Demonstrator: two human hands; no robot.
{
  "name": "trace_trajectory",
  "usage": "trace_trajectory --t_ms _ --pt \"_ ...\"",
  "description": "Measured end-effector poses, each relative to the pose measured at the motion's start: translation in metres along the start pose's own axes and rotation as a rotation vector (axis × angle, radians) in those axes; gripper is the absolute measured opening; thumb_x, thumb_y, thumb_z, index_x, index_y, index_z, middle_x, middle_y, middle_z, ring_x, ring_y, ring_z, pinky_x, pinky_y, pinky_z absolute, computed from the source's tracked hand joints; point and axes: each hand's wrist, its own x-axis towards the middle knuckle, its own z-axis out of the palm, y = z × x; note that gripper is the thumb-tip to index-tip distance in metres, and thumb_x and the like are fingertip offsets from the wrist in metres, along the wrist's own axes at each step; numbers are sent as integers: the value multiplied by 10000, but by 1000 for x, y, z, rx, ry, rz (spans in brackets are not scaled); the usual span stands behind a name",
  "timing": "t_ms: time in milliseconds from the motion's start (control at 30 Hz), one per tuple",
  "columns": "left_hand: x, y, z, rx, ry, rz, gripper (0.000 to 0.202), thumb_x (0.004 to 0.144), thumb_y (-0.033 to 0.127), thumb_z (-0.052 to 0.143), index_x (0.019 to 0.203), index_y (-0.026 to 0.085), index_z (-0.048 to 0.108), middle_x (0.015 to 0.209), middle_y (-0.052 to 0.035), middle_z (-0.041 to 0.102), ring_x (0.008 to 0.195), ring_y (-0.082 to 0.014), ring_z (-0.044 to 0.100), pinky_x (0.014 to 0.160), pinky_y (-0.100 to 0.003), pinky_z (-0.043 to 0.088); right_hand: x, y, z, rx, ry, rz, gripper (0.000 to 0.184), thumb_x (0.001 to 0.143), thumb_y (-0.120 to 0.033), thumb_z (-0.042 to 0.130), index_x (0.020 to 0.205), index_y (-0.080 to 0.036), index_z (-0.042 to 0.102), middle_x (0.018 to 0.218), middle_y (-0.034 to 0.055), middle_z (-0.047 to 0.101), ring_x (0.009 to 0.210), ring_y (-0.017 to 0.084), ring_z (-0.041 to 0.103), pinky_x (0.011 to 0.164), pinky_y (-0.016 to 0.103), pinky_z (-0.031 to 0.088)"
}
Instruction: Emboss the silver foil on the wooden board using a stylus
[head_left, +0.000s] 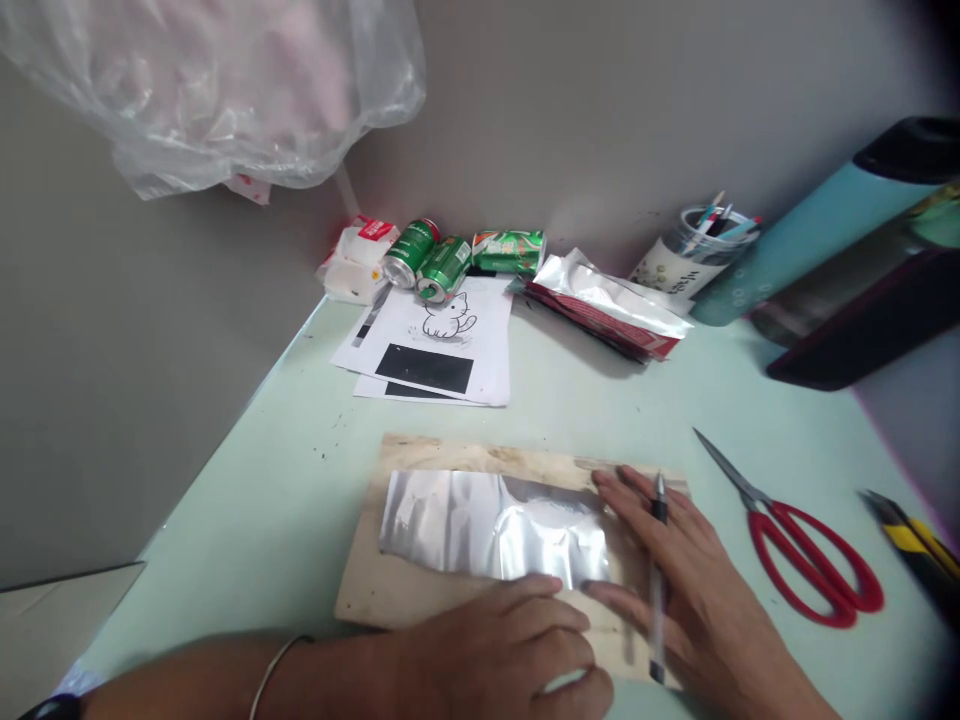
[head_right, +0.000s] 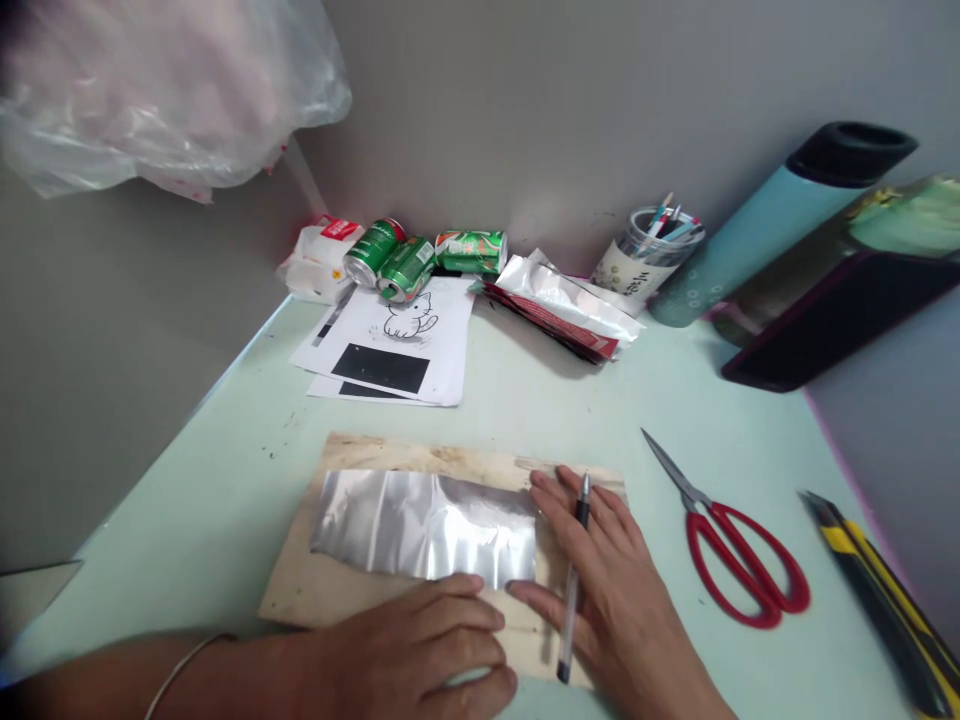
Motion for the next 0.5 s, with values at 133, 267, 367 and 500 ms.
trace_trajectory --t_ms 133,267,367,500 --pt "-1 1 -1 -5 24 -35 233 1082 231 427 1066 110 626 916 -21 671 959 -162 600 1125 -338 384 3 0 -1 -11 7 -4 732 962 -410 627 1591 -222 304 1472 168 588 1437 383 438 1086 613 416" --pt "-5 1 1 84 -159 -102 259 1024 318 525 1140 97 594 1091 -83 656 1038 -221 583 991 -363 462 6 -1 -1 -6 13 0 716 966 -401 621 1589 -240 306 1462 160 598 1427 377 456 1085 601 427" --pt "-7 0 2 110 -313 -140 448 978 375 575 1278 46 525 1299 -164 585 1162 -276 534 961 -392 473 5 -4 -3 11 11 25 708 954 -387 639 1579 -261 331 1468 152 593 1421 383 464 1099 618 419" --pt "-9 -1 3 99 -353 -130 514 977 349 571 1355 16 475 1379 -174 553 1221 -271 503 1003 -398 450 -10 -8 -13 182 72 242 536 1010 -348 512 1534 -290 416 1454 123 606 1332 353 574 1072 586 475"
